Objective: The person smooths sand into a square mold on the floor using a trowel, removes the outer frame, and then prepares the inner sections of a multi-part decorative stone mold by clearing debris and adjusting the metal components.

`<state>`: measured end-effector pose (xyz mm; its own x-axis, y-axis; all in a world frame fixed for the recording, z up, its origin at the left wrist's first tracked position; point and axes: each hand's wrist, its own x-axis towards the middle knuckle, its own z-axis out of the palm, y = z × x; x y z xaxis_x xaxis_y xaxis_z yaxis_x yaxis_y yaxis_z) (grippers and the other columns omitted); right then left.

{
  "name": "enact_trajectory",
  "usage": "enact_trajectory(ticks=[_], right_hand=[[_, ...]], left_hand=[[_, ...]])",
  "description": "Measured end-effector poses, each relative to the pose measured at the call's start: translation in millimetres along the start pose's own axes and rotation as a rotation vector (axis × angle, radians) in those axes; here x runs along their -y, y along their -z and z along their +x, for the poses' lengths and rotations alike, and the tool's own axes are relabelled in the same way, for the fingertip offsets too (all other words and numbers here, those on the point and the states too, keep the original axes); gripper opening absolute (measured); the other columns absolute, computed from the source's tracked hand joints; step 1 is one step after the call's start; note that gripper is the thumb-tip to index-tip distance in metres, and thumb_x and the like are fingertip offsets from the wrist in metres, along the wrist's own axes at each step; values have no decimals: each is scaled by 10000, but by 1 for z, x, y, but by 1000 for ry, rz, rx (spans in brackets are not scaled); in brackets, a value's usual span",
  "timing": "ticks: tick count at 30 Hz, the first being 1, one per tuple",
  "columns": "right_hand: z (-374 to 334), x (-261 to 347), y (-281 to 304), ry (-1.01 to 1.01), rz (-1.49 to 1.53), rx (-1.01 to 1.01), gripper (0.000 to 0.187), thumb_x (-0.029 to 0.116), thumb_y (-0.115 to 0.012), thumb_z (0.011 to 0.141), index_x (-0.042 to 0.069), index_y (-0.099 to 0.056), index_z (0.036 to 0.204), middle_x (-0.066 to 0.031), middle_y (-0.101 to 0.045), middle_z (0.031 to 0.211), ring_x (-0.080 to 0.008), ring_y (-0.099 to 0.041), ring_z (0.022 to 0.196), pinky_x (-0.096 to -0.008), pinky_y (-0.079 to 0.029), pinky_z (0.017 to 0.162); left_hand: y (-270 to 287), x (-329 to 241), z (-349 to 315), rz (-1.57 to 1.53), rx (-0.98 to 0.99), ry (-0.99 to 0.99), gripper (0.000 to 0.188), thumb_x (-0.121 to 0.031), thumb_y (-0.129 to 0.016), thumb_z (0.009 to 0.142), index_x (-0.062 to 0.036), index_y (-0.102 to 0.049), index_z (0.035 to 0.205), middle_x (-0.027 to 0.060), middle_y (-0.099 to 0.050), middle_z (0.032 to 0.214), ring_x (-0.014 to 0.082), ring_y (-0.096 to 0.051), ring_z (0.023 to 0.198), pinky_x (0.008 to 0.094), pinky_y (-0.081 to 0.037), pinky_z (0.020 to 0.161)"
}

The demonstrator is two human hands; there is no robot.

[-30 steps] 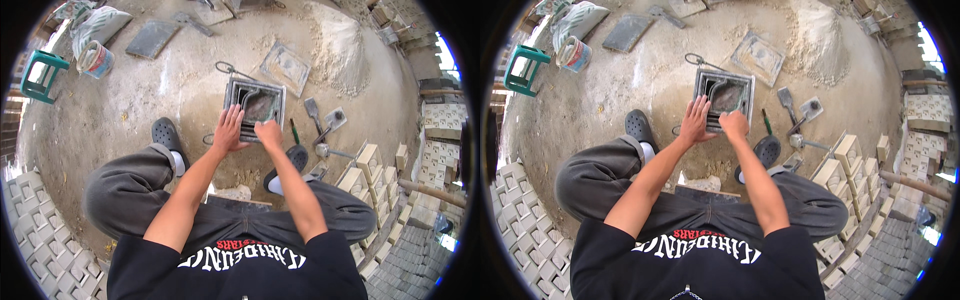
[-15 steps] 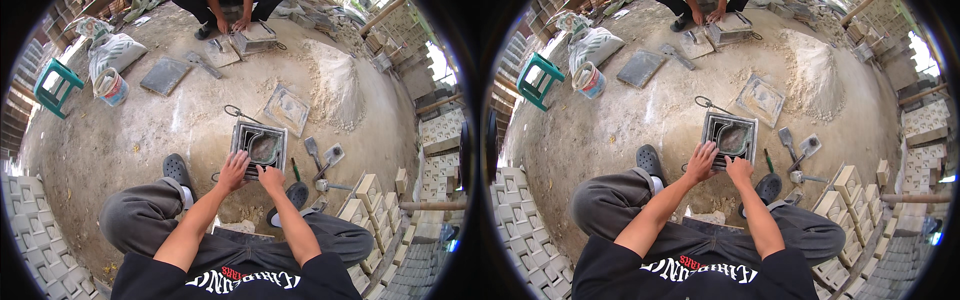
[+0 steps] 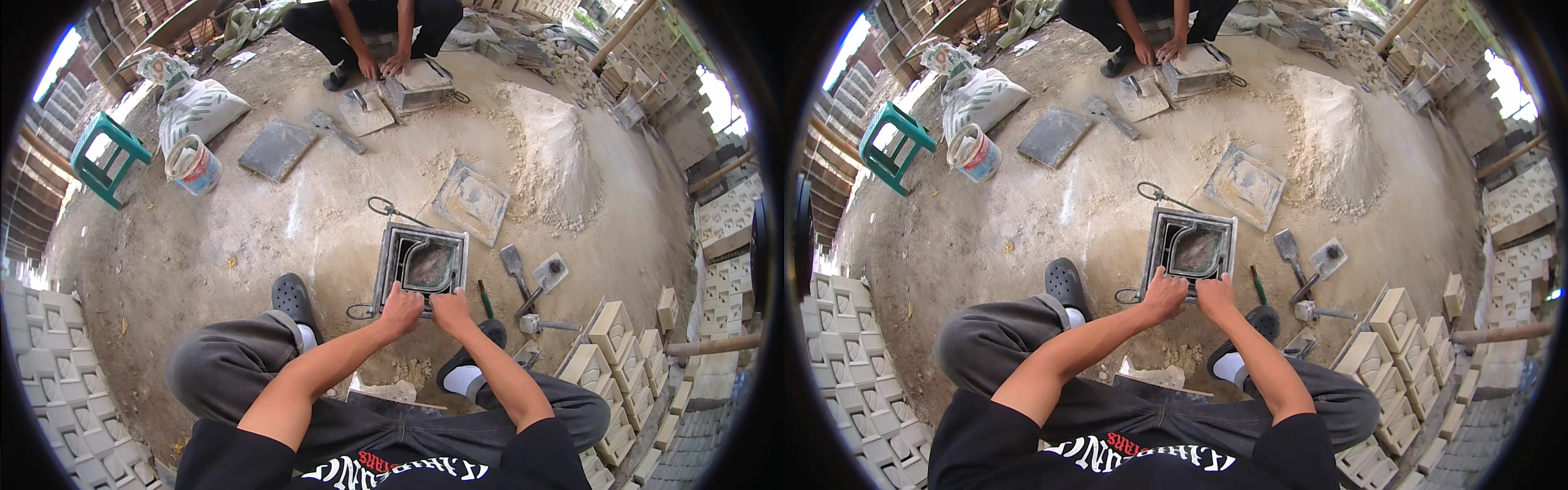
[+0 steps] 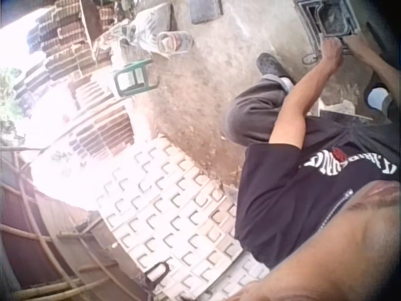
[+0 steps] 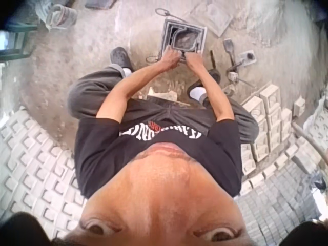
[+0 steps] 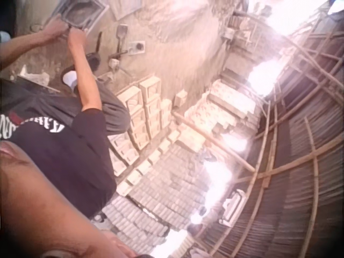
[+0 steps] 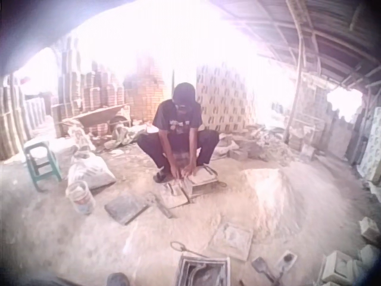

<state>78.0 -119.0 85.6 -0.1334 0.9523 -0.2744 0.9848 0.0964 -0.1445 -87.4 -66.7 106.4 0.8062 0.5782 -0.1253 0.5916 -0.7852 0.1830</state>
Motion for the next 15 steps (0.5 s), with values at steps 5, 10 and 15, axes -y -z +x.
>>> enact_trajectory(ticks=[5,10,15], right_hand=[[6,-4,18,104,-48,105,114,124,-527,825,108,-640,832,-88,-679,720,-264,-676,729,-440,-375,847],[18,-20,20,365,-202,66,132,131,-516,831,93,-636,870,-67,-674,686,-253,-676,691,-421,-396,834],[21,-30,12,540,-232,49,89,142,-522,824,90,-587,792,-51,-661,657,-232,-657,634,-397,-417,785]], left_hand=[[12,8,9,-59,275,45,450,-437,-786,693,-73,-650,918,82,-678,775,270,-685,793,567,-224,1091],[-6,0,0,-37,155,94,545,-488,-783,679,-69,-630,993,75,-670,865,252,-663,897,561,-193,1119],[-36,-5,-17,-40,-310,97,684,-554,-771,633,-65,-618,1086,44,-616,952,199,-586,995,520,-222,1131]])
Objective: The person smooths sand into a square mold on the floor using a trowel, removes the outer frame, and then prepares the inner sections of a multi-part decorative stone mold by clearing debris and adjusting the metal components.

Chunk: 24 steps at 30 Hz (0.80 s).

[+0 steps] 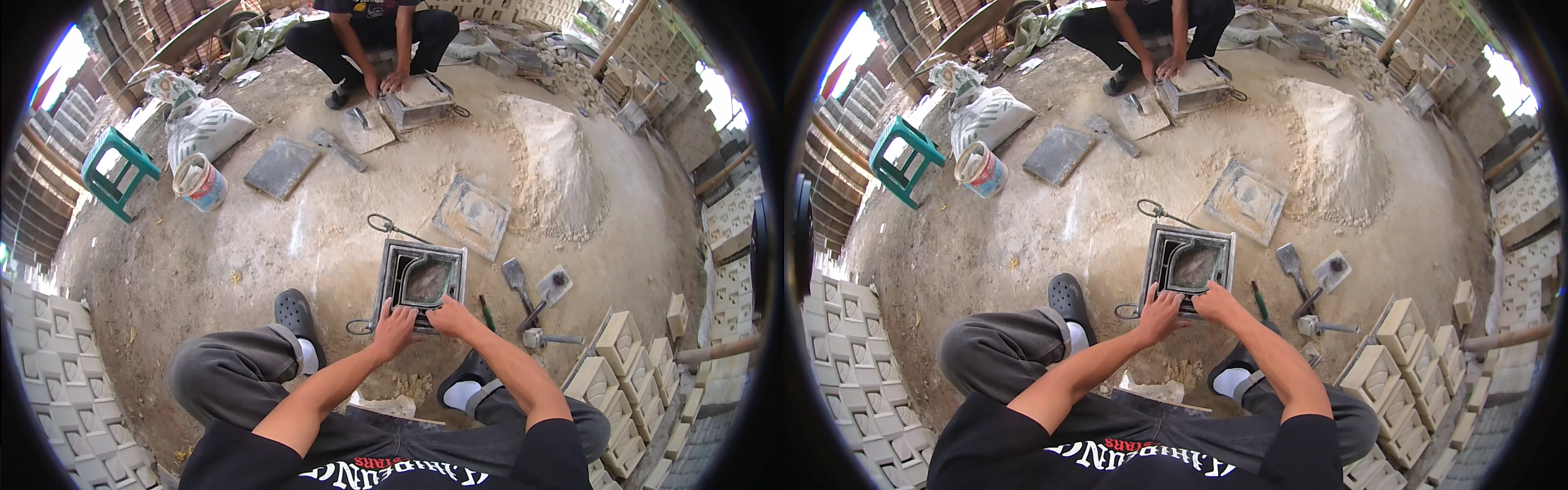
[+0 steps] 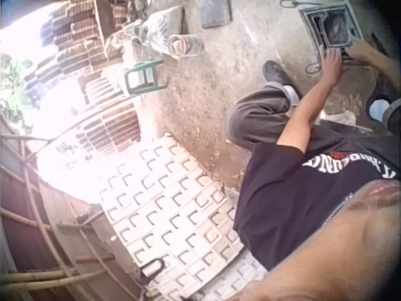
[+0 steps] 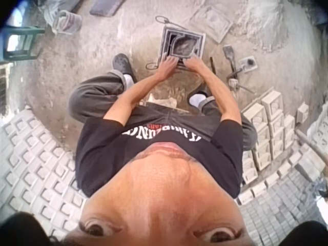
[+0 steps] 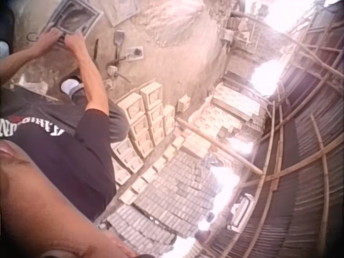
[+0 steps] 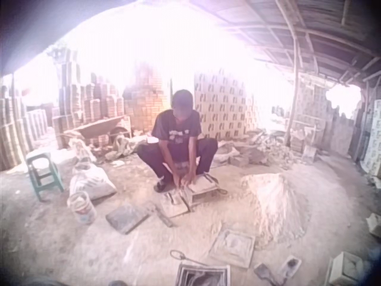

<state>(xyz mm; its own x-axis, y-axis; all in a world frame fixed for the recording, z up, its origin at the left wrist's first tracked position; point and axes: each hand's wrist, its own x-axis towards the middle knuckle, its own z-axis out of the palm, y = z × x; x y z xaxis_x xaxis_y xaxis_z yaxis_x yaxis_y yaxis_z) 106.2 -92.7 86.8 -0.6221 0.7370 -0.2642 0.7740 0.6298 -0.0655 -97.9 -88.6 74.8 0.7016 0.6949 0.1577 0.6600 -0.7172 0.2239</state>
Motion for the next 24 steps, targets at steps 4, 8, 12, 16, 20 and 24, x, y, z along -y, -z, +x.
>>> enact_trajectory(ticks=[4,8,12,16,20,24], right_hand=[[-3,-3,-19,62,-48,-127,89,143,-521,825,99,-565,761,-38,-645,633,-225,-641,603,-379,-415,757],[-4,0,-26,53,-37,-237,70,147,-529,819,102,-563,777,-29,-630,619,-219,-619,571,-372,-402,731],[-10,7,-25,-18,1,-306,57,145,-533,810,100,-567,804,-34,-624,611,-218,-617,570,-368,-397,744],[-15,5,-14,-76,-19,-411,52,136,-532,802,96,-565,803,-47,-616,615,-226,-618,577,-371,-398,762],[-12,13,-30,-98,84,-385,43,106,-538,788,86,-566,813,-63,-618,633,-235,-609,605,-366,-391,783],[-15,15,-18,-140,51,-420,52,133,-548,804,87,-573,808,-59,-635,632,-222,-645,611,-374,-398,793]], left_hand=[[-9,-4,-3,-47,-68,65,704,-551,-768,638,-69,-611,1127,27,-603,1012,176,-558,1045,493,-190,1152],[-14,0,-7,-128,-82,76,708,-555,-764,660,-81,-590,1156,23,-608,1043,176,-558,1071,498,-151,1164],[-12,-1,-8,-154,-74,100,692,-542,-763,674,-82,-588,1160,23,-609,1046,182,-562,1073,539,-99,1171],[-8,-2,0,-186,-96,80,666,-492,-770,691,-75,-573,1171,35,-602,1071,208,-558,1083,613,-39,1155],[-11,-2,-3,-235,-111,108,634,-436,-784,685,-60,-578,1152,36,-596,1038,214,-559,1062,612,-39,1156],[-9,-5,-5,-224,-90,107,638,-433,-791,681,-61,-578,1154,40,-598,1049,220,-563,1057,609,-39,1157]])
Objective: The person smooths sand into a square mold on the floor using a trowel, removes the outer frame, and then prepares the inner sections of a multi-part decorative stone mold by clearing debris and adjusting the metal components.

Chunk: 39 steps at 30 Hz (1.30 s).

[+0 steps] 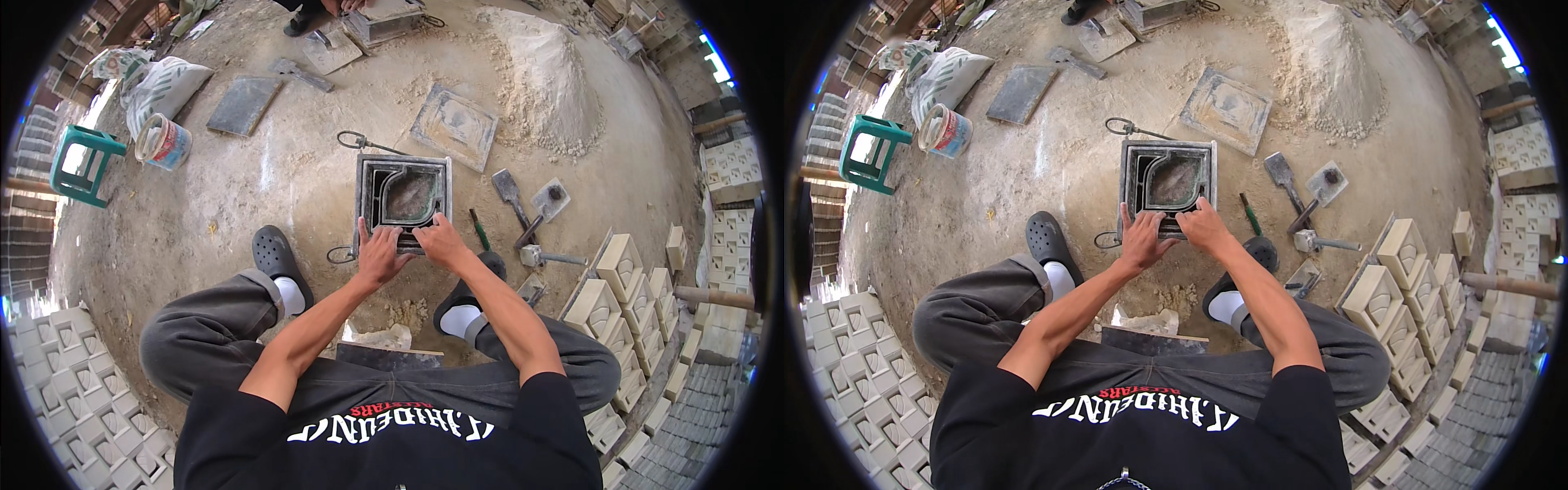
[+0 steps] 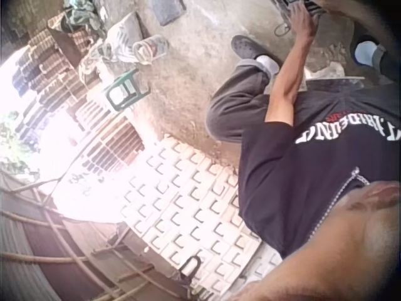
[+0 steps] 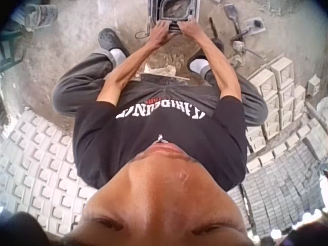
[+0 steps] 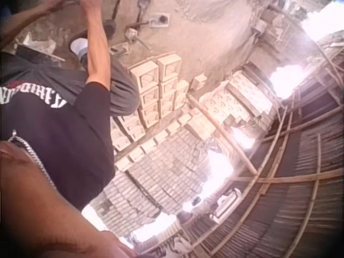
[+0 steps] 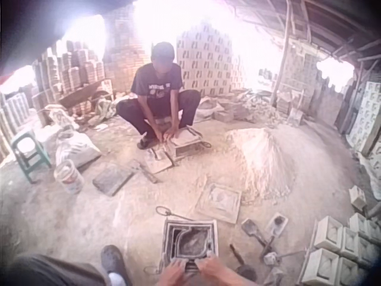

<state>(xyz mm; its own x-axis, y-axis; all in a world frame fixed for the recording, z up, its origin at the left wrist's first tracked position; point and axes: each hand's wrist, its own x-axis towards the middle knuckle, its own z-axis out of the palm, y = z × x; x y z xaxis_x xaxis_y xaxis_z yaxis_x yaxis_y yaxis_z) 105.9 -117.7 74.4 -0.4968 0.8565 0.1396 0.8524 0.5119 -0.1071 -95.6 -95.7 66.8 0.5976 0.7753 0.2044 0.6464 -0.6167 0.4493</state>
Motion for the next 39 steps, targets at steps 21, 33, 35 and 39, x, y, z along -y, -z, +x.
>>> enact_trajectory(ticks=[21,33,35,39], right_hand=[[-2,9,6,-99,3,-90,103,132,-559,780,104,-601,870,-32,-630,725,-203,-599,781,-369,-386,787],[24,-18,28,120,-62,37,60,160,-560,780,109,-590,792,-40,-561,786,-208,-563,809,-353,-412,769],[25,-17,25,156,-51,97,56,159,-559,780,112,-588,774,-36,-561,777,-206,-565,805,-350,-416,764],[25,-10,27,132,-81,27,62,164,-562,781,117,-591,752,-29,-558,750,-201,-571,804,-344,-420,763]], left_hand=[[11,18,6,-124,15,-160,577,-395,-787,715,-45,-628,1146,70,-635,1035,238,-574,1047,480,-291,1126],[44,49,35,-28,187,-187,257,-211,-705,794,-50,-646,985,89,-590,927,268,-585,909,382,-483,810],[46,55,36,16,211,-244,236,-211,-709,786,-58,-646,954,73,-578,901,256,-576,883,373,-483,798],[47,54,43,117,261,-299,213,-245,-716,780,-79,-634,886,53,-589,872,230,-578,879,360,-473,755]])
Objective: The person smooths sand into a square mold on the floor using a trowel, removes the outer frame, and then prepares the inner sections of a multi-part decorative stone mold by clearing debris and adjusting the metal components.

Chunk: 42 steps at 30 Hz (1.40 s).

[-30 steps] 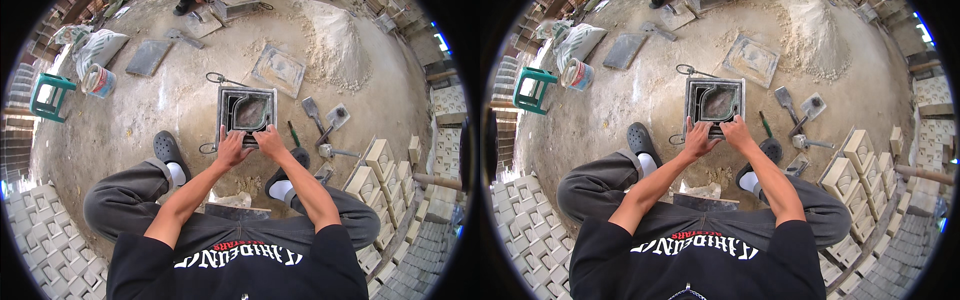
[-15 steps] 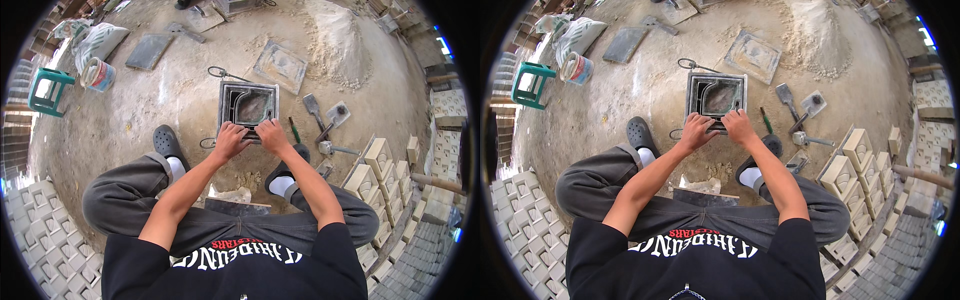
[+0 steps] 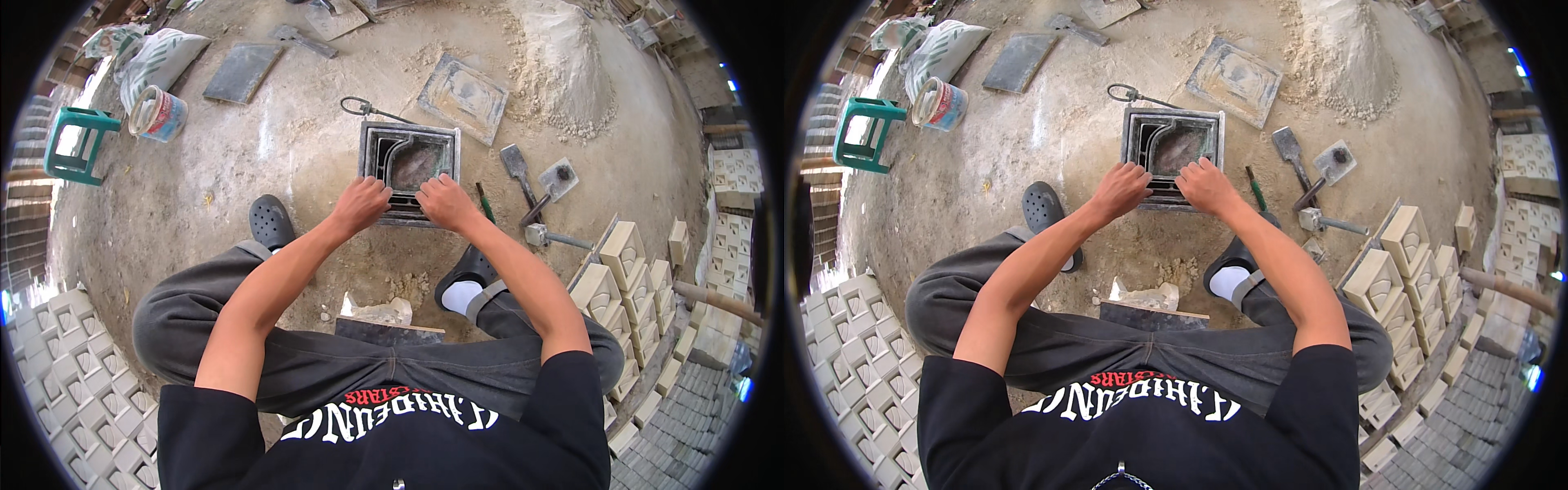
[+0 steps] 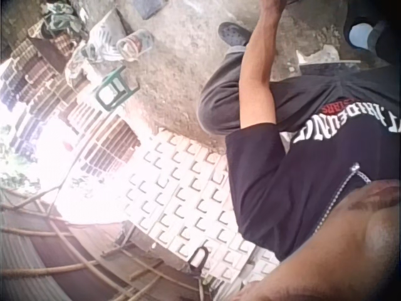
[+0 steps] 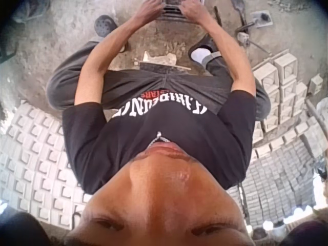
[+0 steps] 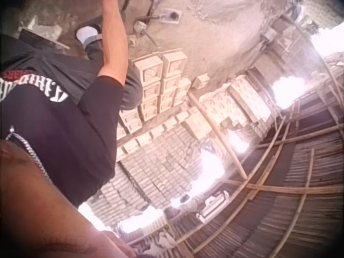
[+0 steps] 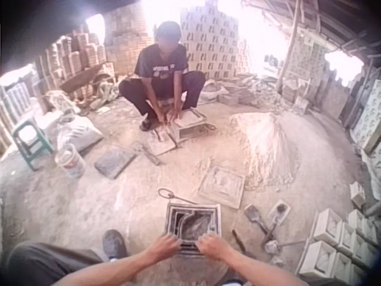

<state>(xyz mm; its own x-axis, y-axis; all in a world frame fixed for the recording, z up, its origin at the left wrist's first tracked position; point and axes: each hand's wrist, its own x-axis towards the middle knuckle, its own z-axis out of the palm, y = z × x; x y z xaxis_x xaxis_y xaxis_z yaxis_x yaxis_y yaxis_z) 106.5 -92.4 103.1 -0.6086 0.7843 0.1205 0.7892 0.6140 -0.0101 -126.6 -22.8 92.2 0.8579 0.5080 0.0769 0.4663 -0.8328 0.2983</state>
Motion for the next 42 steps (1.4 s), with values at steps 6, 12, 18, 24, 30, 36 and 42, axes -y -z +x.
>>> enact_trajectory(ticks=[6,12,18,24,30,36,42], right_hand=[[-6,1,-1,-87,-42,86,71,168,-572,775,115,-618,769,-39,-611,737,-199,-594,797,-348,-417,768],[-10,4,-6,-179,108,365,94,142,-593,773,82,-656,809,-85,-688,744,-251,-675,748,-392,-490,684],[-4,-4,-4,-156,167,505,93,113,-618,769,68,-671,831,-111,-700,760,-290,-700,741,-414,-543,622],[-8,-3,-11,-86,182,472,102,117,-585,800,60,-665,825,-119,-700,757,-285,-703,729,-399,-553,618],[-24,3,-26,-98,183,227,99,129,-546,820,54,-600,786,-109,-664,675,-277,-682,646,-396,-539,567],[-39,7,-43,-107,116,-103,59,126,-549,794,82,-529,760,-52,-585,630,-219,-618,616,-350,-481,559],[-41,16,-39,-173,155,-249,71,117,-545,783,68,-558,833,-32,-543,695,-194,-558,704,-322,-439,660]], left_hand=[[-2,-6,11,285,111,-87,138,-234,-648,803,-121,-578,767,17,-590,714,194,-588,790,336,-433,687],[-3,-20,8,313,95,-40,59,-118,-567,798,-116,-590,744,39,-623,718,203,-607,756,350,-440,695],[-2,-18,2,192,19,78,84,-200,-627,804,-117,-633,817,24,-606,798,202,-587,826,357,-442,727],[4,-24,-11,189,50,98,137,-223,-649,809,-119,-629,721,13,-576,785,190,-585,843,359,-468,673],[-6,-41,-2,201,13,202,146,-237,-648,824,-118,-647,738,20,-560,872,201,-573,885,369,-474,700],[-16,-45,-9,30,-236,311,146,-249,-661,843,-107,-693,833,38,-551,1024,241,-519,1036,423,-394,876],[-33,-12,-10,-108,-282,3,117,-153,-685,833,-61,-621,868,54,-508,1018,262,-508,1005,410,-384,893]])
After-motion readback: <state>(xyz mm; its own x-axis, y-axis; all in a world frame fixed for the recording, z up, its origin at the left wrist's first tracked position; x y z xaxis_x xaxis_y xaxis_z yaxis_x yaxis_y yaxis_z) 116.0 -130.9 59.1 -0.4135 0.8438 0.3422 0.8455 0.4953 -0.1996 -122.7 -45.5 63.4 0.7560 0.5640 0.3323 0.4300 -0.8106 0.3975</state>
